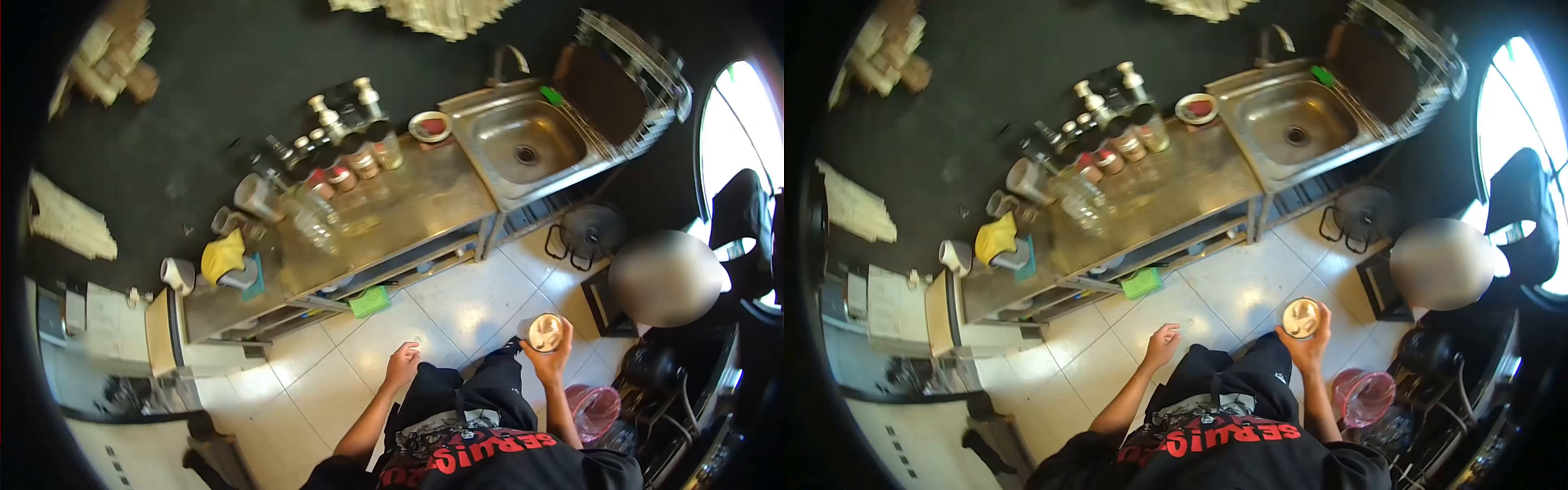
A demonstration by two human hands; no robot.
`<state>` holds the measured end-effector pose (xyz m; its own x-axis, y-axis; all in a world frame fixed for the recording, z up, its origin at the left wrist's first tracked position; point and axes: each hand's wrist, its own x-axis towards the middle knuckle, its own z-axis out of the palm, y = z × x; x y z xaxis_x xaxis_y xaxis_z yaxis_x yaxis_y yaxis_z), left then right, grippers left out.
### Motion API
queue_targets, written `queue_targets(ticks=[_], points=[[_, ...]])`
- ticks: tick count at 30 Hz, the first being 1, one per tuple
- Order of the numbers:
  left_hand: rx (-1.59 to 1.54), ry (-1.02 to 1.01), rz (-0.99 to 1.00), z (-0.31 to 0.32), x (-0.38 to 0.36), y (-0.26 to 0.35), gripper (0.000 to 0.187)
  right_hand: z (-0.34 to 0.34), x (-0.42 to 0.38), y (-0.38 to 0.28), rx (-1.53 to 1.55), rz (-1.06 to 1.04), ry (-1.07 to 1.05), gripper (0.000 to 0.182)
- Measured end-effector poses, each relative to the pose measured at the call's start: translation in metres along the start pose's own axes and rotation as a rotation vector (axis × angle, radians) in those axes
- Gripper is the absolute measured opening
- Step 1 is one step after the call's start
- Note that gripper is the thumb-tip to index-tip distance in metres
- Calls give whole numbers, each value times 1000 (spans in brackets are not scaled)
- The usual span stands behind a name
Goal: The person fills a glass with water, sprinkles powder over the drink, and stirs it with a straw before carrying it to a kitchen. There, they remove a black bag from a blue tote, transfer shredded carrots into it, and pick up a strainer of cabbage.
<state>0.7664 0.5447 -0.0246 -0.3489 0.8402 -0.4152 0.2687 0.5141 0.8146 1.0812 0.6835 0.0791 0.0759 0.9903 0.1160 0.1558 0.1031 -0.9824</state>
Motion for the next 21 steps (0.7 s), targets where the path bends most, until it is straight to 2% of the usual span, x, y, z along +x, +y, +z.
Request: queue_targets(ticks=[1,4,7,9,11,12,15,18,21], points=[[-28,24,2,-18,-6,-13,31,27,-5,-15,6,54,-77,79],[-137,253,1,-51,-45,-49,29,103,-15,-34,-108,-58,-249,77],[-217,298,-27,-80,-72,-71,28,177,-25,-52,-39,-24,-363,78],[-287,317,-33,-96,-79,-88,28,216,-25,-59,-129,-134,-481,79],[-421,352,-40,-108,-74,-98,27,252,-25,-71,-112,-98,-528,79],[-425,352,-32,-117,-69,-99,27,270,-23,-71,-150,-169,-537,80],[-478,404,-61,-144,-59,-98,27,318,-14,-69,-144,-211,-575,81],[-501,459,-82,-172,-31,-93,28,363,5,-65,-193,-196,-590,80],[-494,458,-88,-203,9,-100,28,406,30,-41,-264,-210,-515,80]])
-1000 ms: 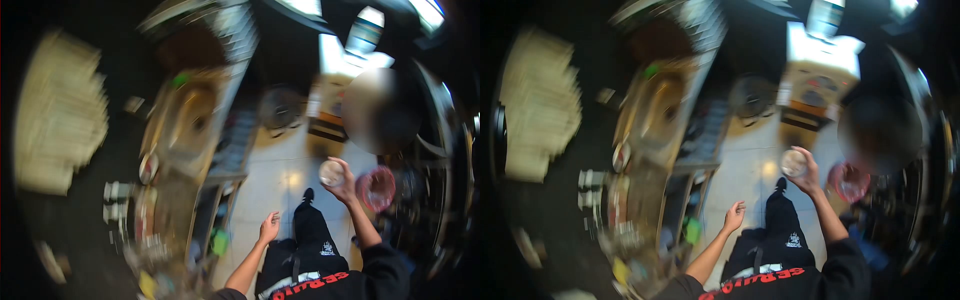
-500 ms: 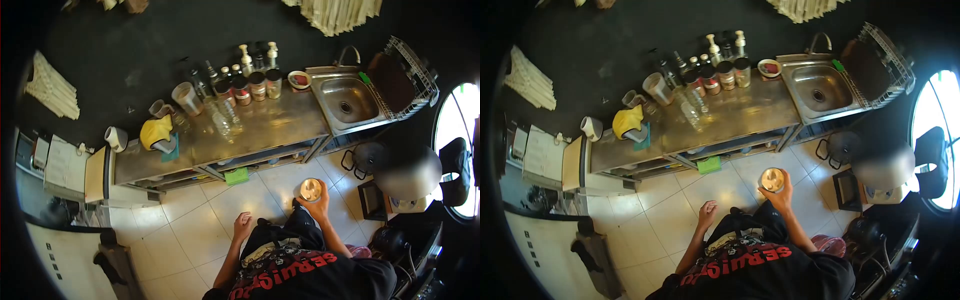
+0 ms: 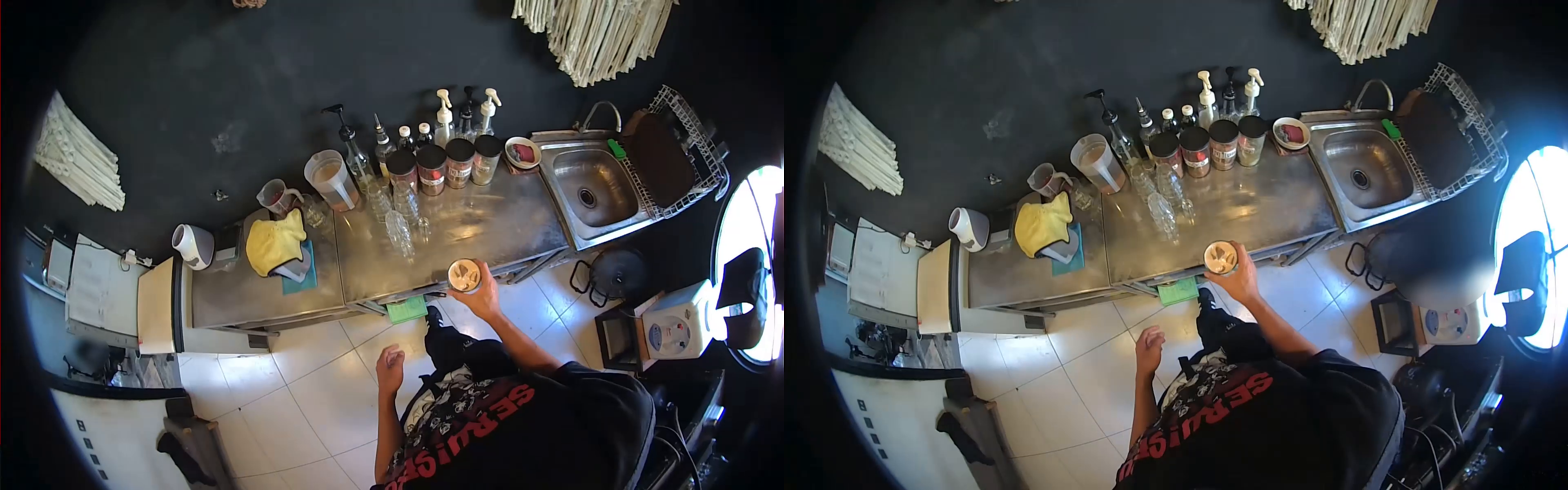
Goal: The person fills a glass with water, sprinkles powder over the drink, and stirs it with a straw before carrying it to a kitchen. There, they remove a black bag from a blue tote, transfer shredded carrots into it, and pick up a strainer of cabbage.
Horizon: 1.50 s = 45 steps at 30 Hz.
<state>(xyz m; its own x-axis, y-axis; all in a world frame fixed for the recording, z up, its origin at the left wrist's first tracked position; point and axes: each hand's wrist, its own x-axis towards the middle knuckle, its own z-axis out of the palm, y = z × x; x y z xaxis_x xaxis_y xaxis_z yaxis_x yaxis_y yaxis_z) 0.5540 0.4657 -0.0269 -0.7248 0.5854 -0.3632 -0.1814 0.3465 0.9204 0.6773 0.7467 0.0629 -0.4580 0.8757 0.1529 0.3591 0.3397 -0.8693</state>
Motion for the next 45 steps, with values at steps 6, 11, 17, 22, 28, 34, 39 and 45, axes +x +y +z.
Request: queue_targets(ticks=[6,11,17,22,28,34,39,45], points=[[335,73,300,3,119,121,30,50,80,37,4,69,99,76],[321,32,340,25,228,214,48,66,115,44,-70,159,94,79],[590,127,664,52,330,229,66,77,126,38,-76,245,114,77],[724,38,674,66,357,243,67,79,125,48,-16,232,75,84],[731,-124,650,57,373,232,57,30,116,42,-203,133,-30,87],[714,-177,598,53,370,240,56,25,223,-80,-300,-249,-85,40],[685,-250,607,44,366,233,59,148,322,-108,-781,-610,-669,40],[681,-184,504,41,344,242,64,233,352,-80,-1241,-691,-1091,32]])
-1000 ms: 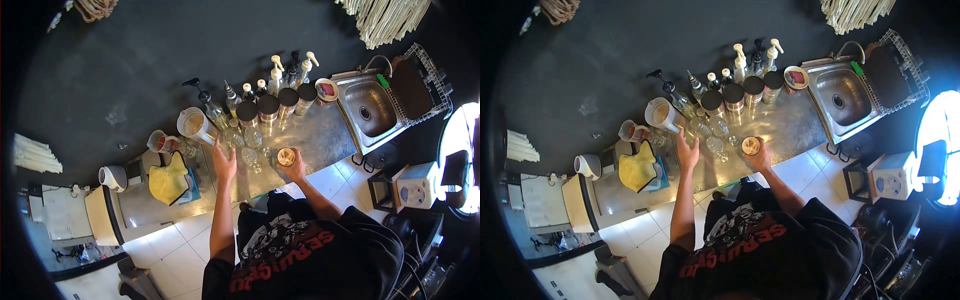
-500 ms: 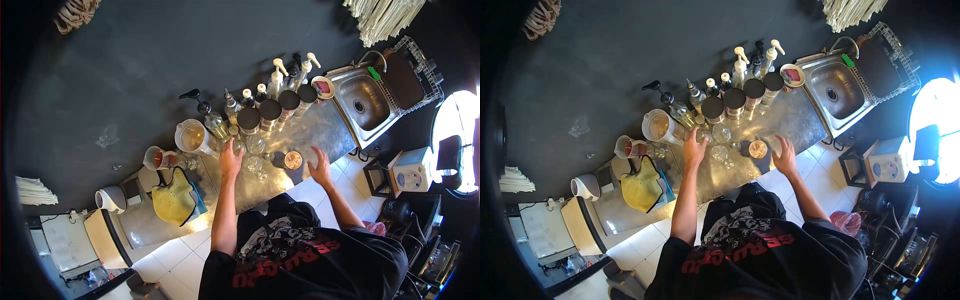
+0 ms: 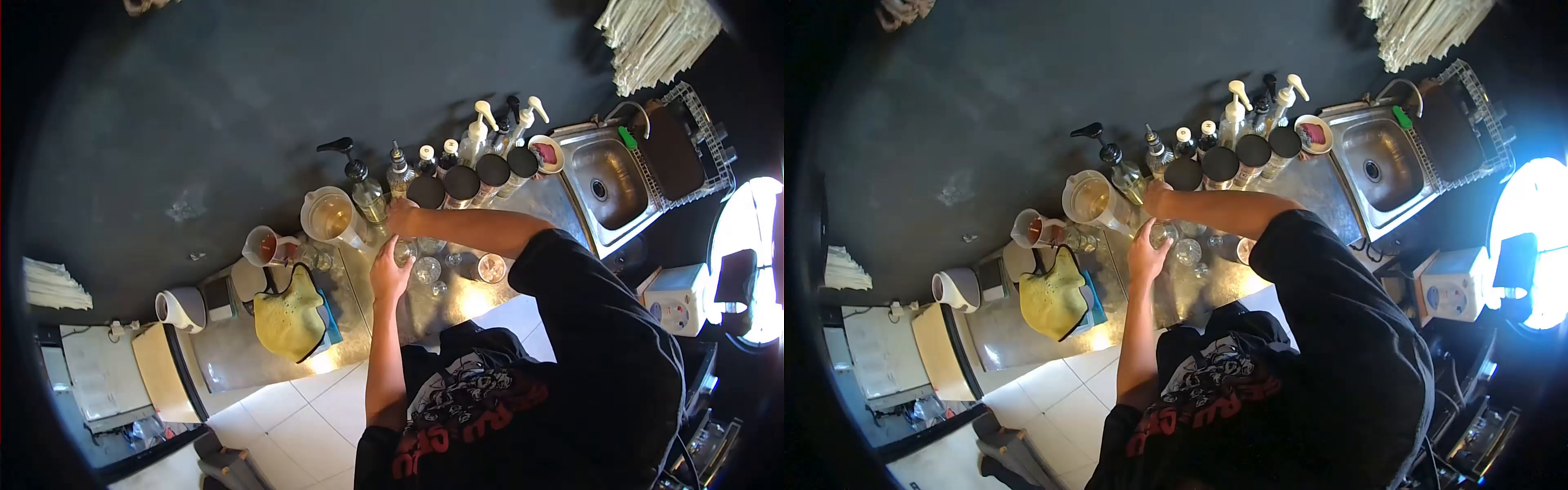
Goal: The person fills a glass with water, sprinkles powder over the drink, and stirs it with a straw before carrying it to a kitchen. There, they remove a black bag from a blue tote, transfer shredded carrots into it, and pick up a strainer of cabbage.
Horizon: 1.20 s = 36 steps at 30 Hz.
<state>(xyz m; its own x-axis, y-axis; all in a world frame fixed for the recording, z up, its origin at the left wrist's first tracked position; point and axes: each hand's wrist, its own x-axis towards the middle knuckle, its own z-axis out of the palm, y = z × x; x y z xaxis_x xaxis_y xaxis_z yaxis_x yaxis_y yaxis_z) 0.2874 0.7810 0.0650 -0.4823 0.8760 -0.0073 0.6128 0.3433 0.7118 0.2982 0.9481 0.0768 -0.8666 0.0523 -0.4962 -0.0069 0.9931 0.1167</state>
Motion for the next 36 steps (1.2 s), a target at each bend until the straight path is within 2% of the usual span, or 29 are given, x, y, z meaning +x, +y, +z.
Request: queue_targets(ticks=[3,5,6,9,10,12,14,16,19,22,25,28,30,31,33,35,36], points=[[-15,8,-66,3,-6,-5,69,5,18,2,-8,-20,-84,35],[-56,21,-54,3,-11,-7,72,16,26,-3,-50,149,-51,38],[-60,33,-66,5,-14,-12,72,20,32,-4,-22,198,50,38],[-101,119,0,12,-28,-23,75,33,42,-9,-73,250,90,33],[-142,106,-30,14,-31,-24,76,36,45,-9,-72,244,93,33],[-223,77,-87,18,-38,-27,80,40,50,-8,-55,196,75,21],[-263,83,-71,21,-41,-32,81,45,51,-5,-34,164,103,14],[-368,100,-28,30,-47,-40,85,48,49,-5,-23,146,124,13],[-368,87,-96,36,-51,-45,85,47,44,-2,-33,100,174,10],[-487,57,-179,38,-56,-47,86,41,41,-6,-4,90,125,12],[-544,45,-158,45,-58,-59,87,42,41,-8,-75,-14,107,15],[-540,66,-207,47,-68,-62,88,37,35,-8,-73,-12,216,18],[-540,53,-217,45,-75,-60,88,24,15,-6,-94,-51,376,22],[-540,41,-237,43,-81,-57,88,11,1,-7,-94,-42,375,22],[-522,31,-191,36,-89,-53,88,-24,-30,-7,14,-22,251,42],[-414,41,-180,35,-98,-53,86,-54,-67,-4,54,32,182,43],[-438,74,-147,29,-101,-44,83,-65,-88,0,217,103,216,42]])
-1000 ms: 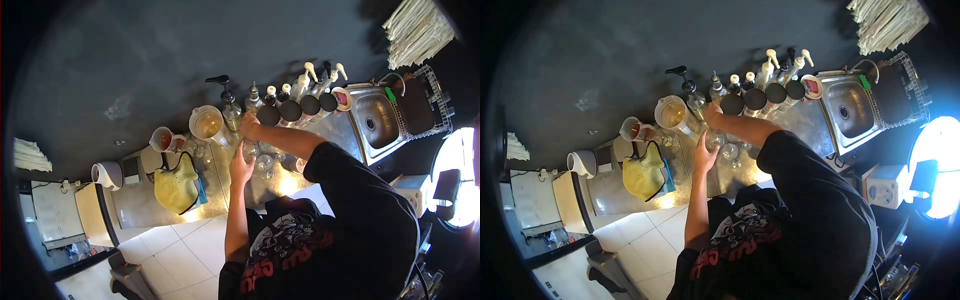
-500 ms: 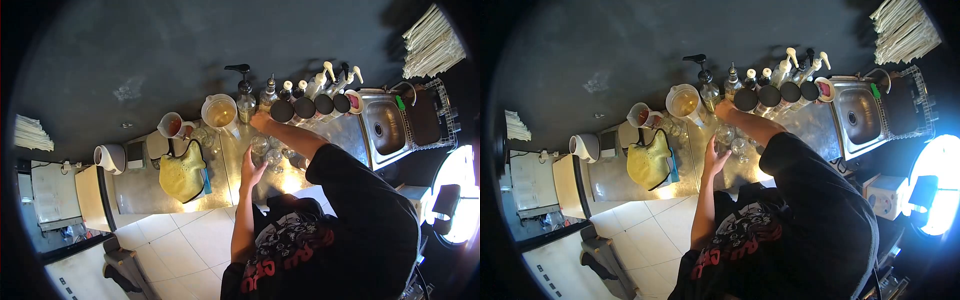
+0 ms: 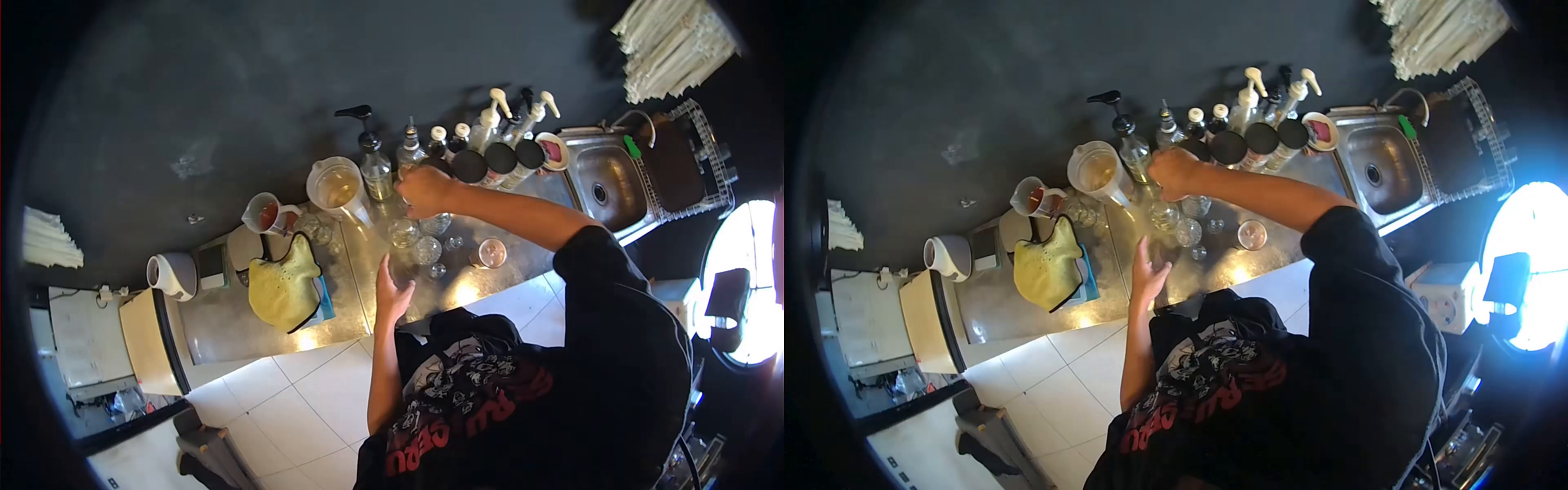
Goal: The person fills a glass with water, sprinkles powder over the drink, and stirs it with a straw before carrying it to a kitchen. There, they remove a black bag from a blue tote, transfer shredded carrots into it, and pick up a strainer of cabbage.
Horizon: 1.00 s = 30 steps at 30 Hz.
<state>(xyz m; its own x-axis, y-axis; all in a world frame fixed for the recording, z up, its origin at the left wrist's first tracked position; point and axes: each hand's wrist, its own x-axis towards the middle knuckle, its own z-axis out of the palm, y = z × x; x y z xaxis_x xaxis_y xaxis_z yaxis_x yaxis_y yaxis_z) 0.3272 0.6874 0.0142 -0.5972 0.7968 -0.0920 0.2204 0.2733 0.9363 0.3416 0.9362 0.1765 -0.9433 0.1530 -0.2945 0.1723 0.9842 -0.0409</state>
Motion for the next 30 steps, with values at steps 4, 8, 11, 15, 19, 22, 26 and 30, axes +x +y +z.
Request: queue_targets(ticks=[4,8,11,15,19,22,26,30], points=[[36,13,20,-2,-17,20,82,15,-64,42,664,232,156,41],[75,-8,12,7,-34,43,81,68,-159,55,1958,504,-32,30],[20,-62,-27,22,-41,51,80,114,-212,38,2566,457,68,27],[30,-130,-22,45,-40,45,76,140,-235,7,2424,550,620,32],[75,-185,5,58,-38,40,66,165,-218,6,1649,581,884,46],[80,-185,-3,64,-41,37,63,169,-223,10,1213,659,787,58],[85,-206,17,65,-42,28,64,177,-224,11,1033,640,768,60],[78,-181,-18,64,-46,33,63,180,-225,14,1170,607,765,63]])
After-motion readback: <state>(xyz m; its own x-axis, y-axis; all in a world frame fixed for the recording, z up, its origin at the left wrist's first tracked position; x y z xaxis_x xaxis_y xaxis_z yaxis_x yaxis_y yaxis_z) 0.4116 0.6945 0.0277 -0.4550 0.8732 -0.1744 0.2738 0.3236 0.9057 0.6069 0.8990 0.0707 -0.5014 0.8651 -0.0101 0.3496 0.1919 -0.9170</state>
